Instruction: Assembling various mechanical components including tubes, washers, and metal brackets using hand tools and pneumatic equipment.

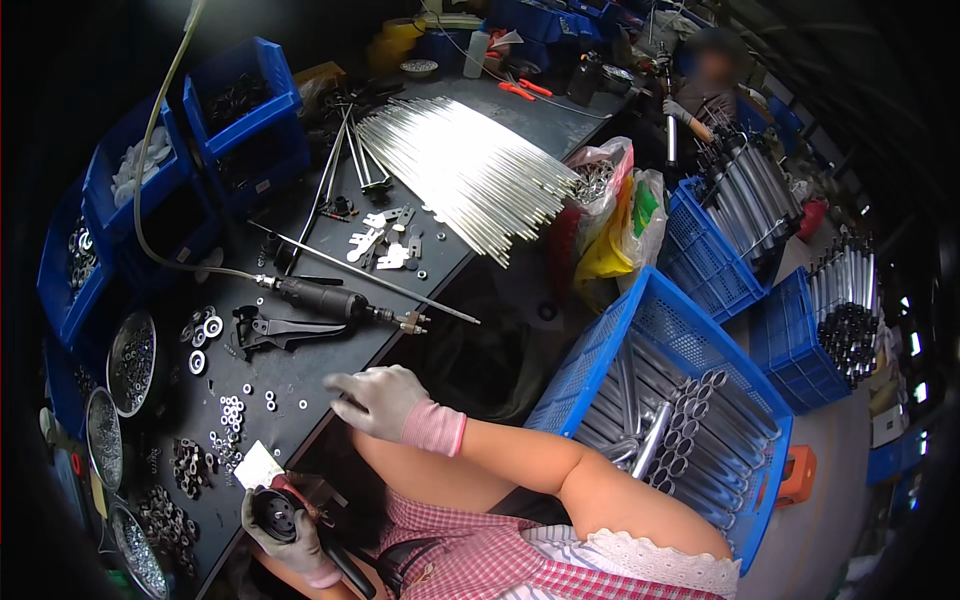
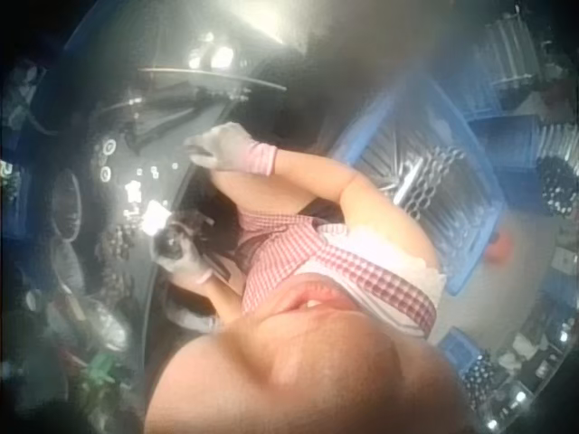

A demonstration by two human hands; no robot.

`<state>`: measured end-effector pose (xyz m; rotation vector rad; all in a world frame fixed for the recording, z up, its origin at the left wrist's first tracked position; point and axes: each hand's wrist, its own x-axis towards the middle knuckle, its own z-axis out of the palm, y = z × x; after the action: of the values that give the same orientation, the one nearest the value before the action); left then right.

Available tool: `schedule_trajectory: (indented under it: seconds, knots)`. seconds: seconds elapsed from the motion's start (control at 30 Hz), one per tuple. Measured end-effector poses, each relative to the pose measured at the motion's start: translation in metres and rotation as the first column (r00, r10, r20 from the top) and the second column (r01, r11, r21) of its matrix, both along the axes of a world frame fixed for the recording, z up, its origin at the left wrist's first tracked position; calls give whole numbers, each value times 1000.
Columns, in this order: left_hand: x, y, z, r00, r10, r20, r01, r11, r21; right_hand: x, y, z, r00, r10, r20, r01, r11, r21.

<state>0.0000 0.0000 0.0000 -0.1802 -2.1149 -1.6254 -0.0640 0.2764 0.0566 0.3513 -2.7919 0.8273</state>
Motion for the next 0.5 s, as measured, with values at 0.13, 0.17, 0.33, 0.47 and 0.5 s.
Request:
schedule_trajectory:
  seconds: [0.13, 0.17, 0.33, 0.47, 0.5]
  knots:
    - [-2, -5, 6, 1000, -2, 16, 2, 1000, 5, -7, 1, 11, 941, -99, 322, 97, 995, 22]
    - [-5, -8, 6, 1000, -3, 1, 3, 1000, -9, -10, -1, 2, 936, -113, 334, 102, 994, 49]
    - [-3, -5, 3, 999, 1, 37, -1, 1000, 13, -4, -3, -11, 945, -134, 298, 140, 990, 1]
    - [-1, 2, 4, 999, 21, 39, -23, 999, 37, -1, -2, -9, 921, -115, 373, 118, 993, 15]
    - [-2, 4, 5, 999, 30, 43, -31, 999, 31, 0, -4, -9, 914, -114, 389, 111, 993, 30]
